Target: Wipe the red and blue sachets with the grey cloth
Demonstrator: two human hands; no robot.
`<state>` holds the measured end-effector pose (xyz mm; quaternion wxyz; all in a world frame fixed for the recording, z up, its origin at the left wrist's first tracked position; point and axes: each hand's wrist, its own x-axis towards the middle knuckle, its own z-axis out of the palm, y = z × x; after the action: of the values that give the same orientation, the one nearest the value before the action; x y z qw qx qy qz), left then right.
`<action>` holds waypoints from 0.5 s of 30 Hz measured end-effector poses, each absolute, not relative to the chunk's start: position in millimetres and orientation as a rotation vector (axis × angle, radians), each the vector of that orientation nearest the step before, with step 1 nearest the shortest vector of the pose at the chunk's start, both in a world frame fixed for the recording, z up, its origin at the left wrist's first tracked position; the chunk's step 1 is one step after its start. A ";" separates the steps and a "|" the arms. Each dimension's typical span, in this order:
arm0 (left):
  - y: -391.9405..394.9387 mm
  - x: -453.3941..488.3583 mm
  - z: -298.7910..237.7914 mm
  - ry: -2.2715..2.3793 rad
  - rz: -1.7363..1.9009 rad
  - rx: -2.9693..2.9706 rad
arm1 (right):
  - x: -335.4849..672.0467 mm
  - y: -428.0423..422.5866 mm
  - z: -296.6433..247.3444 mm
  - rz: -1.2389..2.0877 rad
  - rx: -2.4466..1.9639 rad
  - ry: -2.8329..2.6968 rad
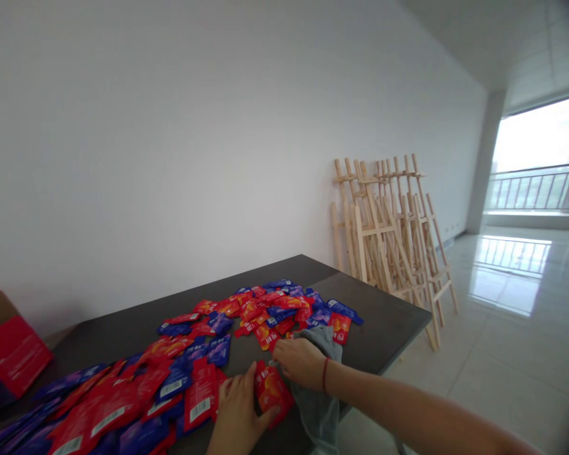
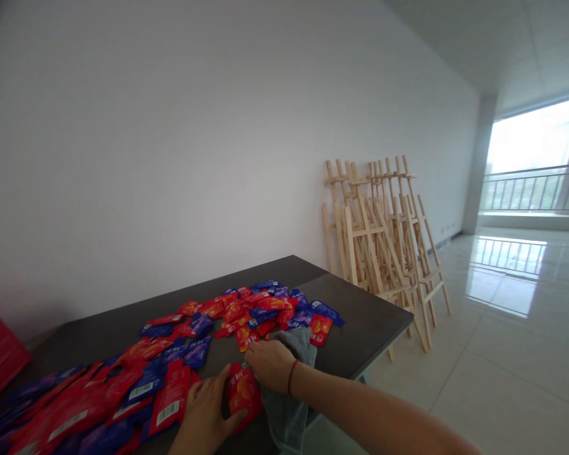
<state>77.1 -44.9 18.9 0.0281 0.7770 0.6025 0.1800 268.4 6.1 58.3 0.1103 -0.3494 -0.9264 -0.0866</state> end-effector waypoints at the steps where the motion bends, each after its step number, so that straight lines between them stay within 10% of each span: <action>1: -45.6 78.0 18.6 1.846 0.548 2.385 | 270.7 6.3 58.0 -0.264 -0.937 -2.745; 15: -47.1 80.6 6.0 1.800 0.666 2.265 | 268.0 12.7 32.0 -0.045 -0.577 -2.803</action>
<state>80.6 -47.1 6.0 0.0862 0.7602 0.6040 0.2234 268.0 12.7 32.0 0.1392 -0.1995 -0.9698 -0.0156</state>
